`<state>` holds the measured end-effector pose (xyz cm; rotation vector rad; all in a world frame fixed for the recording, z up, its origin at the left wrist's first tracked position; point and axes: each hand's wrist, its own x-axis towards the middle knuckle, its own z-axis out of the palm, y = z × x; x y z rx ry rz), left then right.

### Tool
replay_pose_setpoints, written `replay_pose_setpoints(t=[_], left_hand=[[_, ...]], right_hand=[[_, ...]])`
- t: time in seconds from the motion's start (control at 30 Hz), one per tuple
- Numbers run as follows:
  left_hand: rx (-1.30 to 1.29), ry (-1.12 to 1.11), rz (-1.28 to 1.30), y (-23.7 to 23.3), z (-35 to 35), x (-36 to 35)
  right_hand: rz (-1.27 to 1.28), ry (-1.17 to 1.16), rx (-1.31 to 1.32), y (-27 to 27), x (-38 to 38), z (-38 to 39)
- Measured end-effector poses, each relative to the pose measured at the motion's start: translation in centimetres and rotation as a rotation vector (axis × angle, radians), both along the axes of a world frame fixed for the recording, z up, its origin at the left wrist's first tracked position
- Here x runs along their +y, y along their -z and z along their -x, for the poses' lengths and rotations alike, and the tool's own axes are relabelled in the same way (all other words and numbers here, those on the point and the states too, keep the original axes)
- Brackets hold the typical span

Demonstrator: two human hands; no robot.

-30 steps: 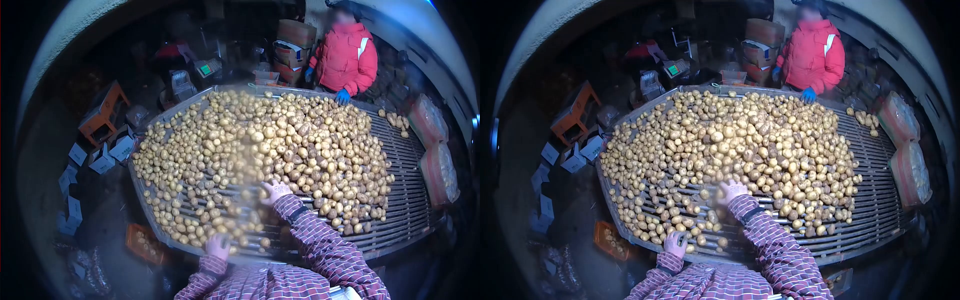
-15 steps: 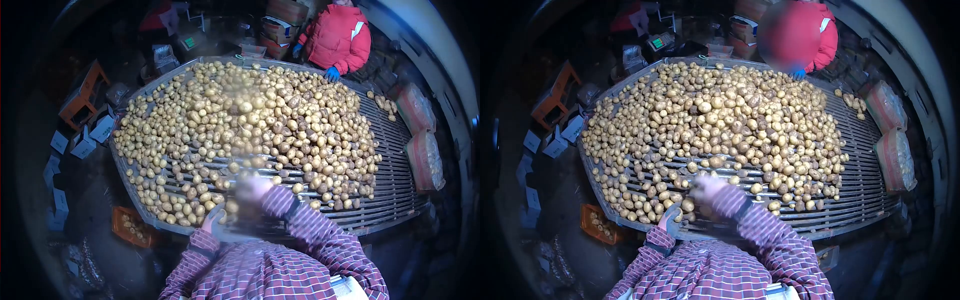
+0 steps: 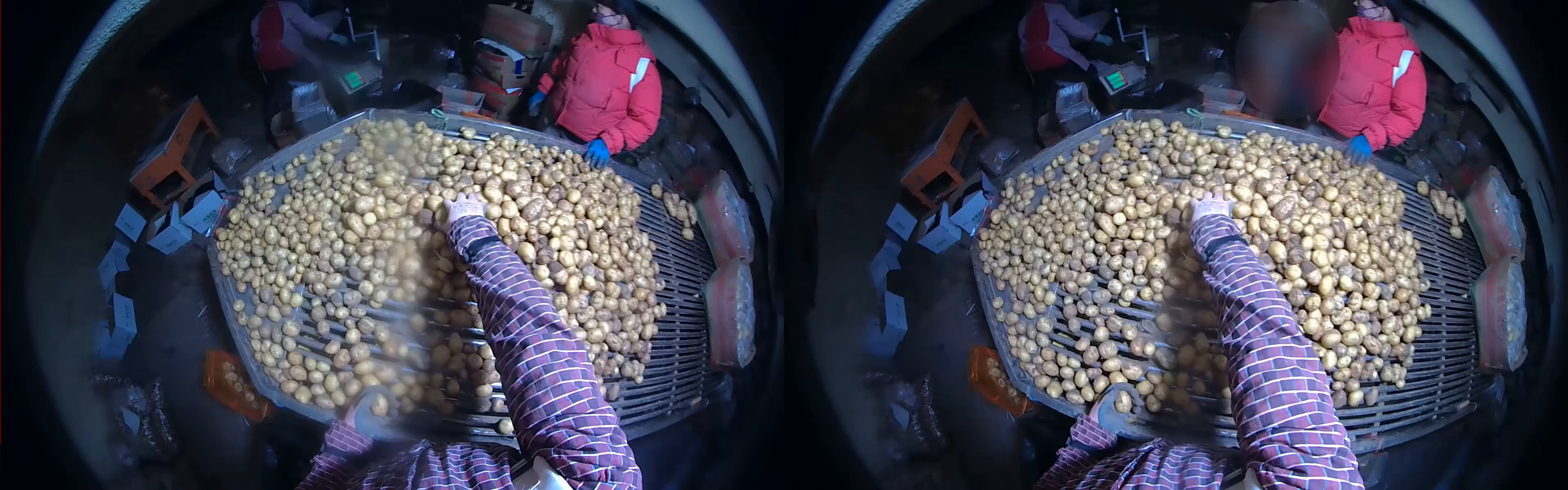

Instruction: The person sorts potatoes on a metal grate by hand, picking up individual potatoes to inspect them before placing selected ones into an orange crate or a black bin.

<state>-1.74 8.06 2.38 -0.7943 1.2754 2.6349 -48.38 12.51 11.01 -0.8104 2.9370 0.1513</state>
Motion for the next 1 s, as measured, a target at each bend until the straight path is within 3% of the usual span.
replay_pose_setpoints(t=[0.1,0.13,0.2,0.27,0.33,0.4,0.43,0.47,0.53,0.57,0.6,0.67,0.7,0.77,0.8,0.83,0.9,0.93,0.97,1.0], left_hand=[[0.016,0.046,0.092,-0.1,0.2,-0.3],[0.028,0.063,0.127,-0.2,0.4,-0.4],[0.071,0.107,0.279,-0.6,0.8,-0.5],[0.126,0.15,0.539,-1.0,1.2,-0.7],[0.209,0.195,0.962,-1.7,1.5,-1.1],[0.243,0.247,1.271,-2.8,1.8,-1.3],[0.218,0.3,1.29,-3.9,2.0,-1.1],[0.189,0.186,0.886,-3.5,1.7,-0.7],[0.127,-0.019,0.08,-2.0,1.5,-0.1],[0.148,0.011,0.172,-1.6,1.5,0.1],[0.171,0.034,0.263,-1.3,1.2,0.1],[0.185,0.076,0.481,1.0,0.6,0.2],[0.208,0.12,0.571,1.8,0.5,0.0],[0.243,0.054,0.475,1.5,0.7,0.3],[0.23,0.144,0.477,-1.5,1.0,0.3],[0.237,0.078,0.404,-2.1,1.0,0.8],[0.24,-0.069,0.262,-2.9,1.0,1.4],[0.346,-0.038,0.351,-2.9,1.1,1.6],[0.245,-0.108,0.177,-3.0,1.1,2.1],[0.14,-0.172,0.001,-5.5,1.4,3.2]], right_hand=[[-0.073,0.0,-0.029,0.3,-1.0,-0.8],[-0.04,-0.02,-0.024,2.6,-0.7,-0.1],[0.012,-0.063,0.007,2.0,1.1,-2.9],[0.119,-0.04,-0.077,1.4,3.5,-5.9],[0.202,0.029,-0.215,1.1,5.7,-7.8],[0.214,-0.051,-0.139,1.9,8.3,-10.6],[0.211,-0.081,-0.103,1.8,9.5,-12.0],[0.283,-0.12,-0.081,2.4,11.2,-12.5],[0.768,0.054,-0.408,3.9,14.6,-13.2],[1.012,0.156,-0.608,4.1,16.4,-13.8],[1.035,-0.017,-0.442,6.2,19.0,-14.1],[1.515,0.143,-0.866,6.0,21.5,-17.0],[1.907,0.543,-1.49,3.8,20.7,-20.2],[1.944,0.45,-1.788,1.7,20.8,-24.2],[1.893,0.441,-1.642,3.5,20.9,-25.2],[1.863,0.643,-1.523,2.2,20.1,-27.1],[1.659,0.498,-1.433,-0.4,18.9,-29.8],[1.664,0.533,-1.475,-1.1,17.6,-30.6],[1.668,0.575,-1.513,-1.3,16.3,-31.4],[1.523,0.464,-1.68,4.4,15.3,-31.0]])
